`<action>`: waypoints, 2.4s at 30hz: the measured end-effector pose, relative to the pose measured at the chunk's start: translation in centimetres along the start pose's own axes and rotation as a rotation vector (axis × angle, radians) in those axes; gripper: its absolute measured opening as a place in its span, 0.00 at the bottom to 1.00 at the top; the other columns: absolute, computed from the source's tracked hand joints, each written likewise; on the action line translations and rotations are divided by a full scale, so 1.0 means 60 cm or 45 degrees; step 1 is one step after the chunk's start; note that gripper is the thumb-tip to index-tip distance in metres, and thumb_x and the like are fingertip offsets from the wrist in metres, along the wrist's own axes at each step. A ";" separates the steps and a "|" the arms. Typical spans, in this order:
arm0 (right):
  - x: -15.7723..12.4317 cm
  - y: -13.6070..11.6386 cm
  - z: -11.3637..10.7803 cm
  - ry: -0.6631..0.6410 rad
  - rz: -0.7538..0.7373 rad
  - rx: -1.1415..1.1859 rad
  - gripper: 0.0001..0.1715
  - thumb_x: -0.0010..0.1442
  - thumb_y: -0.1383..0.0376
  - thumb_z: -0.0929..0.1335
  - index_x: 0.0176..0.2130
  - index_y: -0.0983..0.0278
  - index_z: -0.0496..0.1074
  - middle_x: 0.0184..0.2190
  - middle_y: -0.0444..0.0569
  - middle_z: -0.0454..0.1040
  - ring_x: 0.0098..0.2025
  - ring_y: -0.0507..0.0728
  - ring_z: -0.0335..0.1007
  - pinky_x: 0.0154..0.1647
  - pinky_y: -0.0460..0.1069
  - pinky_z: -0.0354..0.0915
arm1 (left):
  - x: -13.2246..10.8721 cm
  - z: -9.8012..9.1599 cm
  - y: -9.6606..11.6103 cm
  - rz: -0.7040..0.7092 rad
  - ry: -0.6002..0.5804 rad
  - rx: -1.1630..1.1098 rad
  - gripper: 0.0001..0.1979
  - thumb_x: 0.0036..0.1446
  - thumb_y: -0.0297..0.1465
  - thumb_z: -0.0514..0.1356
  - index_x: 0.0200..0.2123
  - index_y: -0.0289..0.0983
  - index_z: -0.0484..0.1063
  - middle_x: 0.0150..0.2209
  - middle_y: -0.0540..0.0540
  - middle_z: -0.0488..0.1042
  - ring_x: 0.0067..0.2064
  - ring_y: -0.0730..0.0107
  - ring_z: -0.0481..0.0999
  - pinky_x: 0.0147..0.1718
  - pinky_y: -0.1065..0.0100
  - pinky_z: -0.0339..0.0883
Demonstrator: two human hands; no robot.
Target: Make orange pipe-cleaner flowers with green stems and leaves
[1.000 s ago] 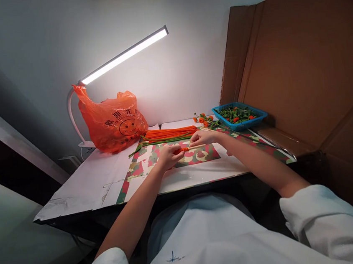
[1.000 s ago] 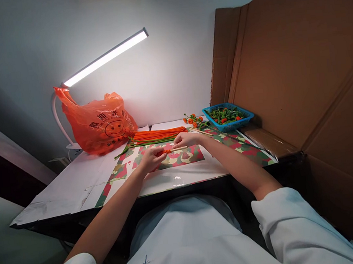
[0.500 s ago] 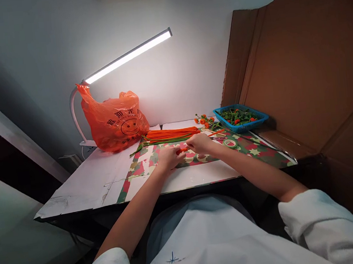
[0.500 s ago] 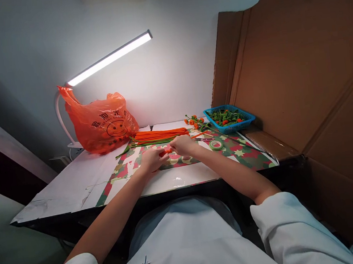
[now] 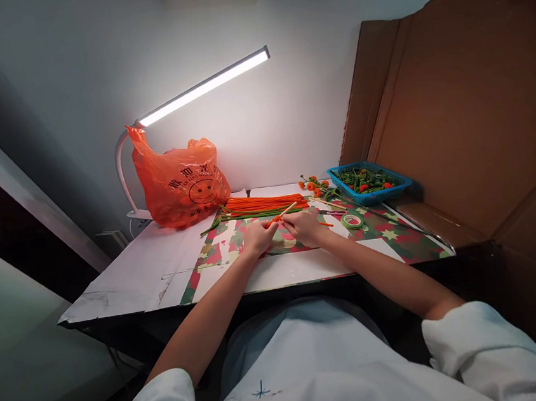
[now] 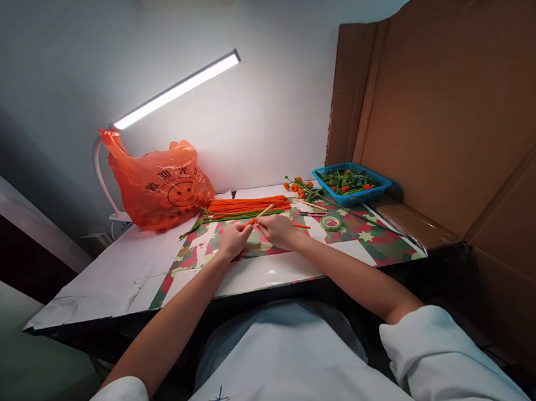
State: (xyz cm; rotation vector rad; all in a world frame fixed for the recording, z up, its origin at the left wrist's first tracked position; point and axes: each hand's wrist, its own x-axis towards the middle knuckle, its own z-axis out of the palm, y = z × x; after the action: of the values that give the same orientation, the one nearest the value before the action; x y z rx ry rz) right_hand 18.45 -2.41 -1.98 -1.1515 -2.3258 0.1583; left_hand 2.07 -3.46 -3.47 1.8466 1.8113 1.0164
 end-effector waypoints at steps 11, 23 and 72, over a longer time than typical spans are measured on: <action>0.015 0.057 0.010 -0.062 0.124 0.872 0.27 0.52 0.44 0.65 0.20 0.62 0.56 0.19 0.39 0.50 0.23 0.48 0.45 0.24 0.46 0.45 | 0.008 -0.004 -0.004 0.169 -0.039 -0.170 0.17 0.48 0.38 0.51 0.16 0.39 0.47 0.17 0.54 0.47 0.22 0.76 0.49 0.24 0.69 0.42; 0.021 0.093 -0.015 -0.245 0.182 0.918 0.30 0.42 0.43 0.72 0.19 0.65 0.61 0.17 0.37 0.52 0.21 0.46 0.45 0.23 0.46 0.42 | -0.001 -0.020 -0.007 0.595 -0.111 0.236 0.15 0.49 0.38 0.50 0.16 0.38 0.56 0.15 0.53 0.53 0.21 0.74 0.53 0.25 0.68 0.45; -0.004 0.049 0.027 0.175 -0.190 0.260 0.22 0.61 0.57 0.60 0.20 0.63 0.59 0.18 0.43 0.60 0.23 0.51 0.52 0.28 0.47 0.47 | 0.006 -0.001 -0.007 0.137 0.053 0.225 0.20 0.55 0.42 0.50 0.16 0.38 0.58 0.18 0.50 0.59 0.24 0.70 0.60 0.24 0.68 0.46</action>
State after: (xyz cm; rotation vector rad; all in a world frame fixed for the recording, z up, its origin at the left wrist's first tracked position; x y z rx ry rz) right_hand 19.83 -0.52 -4.44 -0.8585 -2.2063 0.2479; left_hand 1.69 -3.06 -3.64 2.0617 1.8974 0.9650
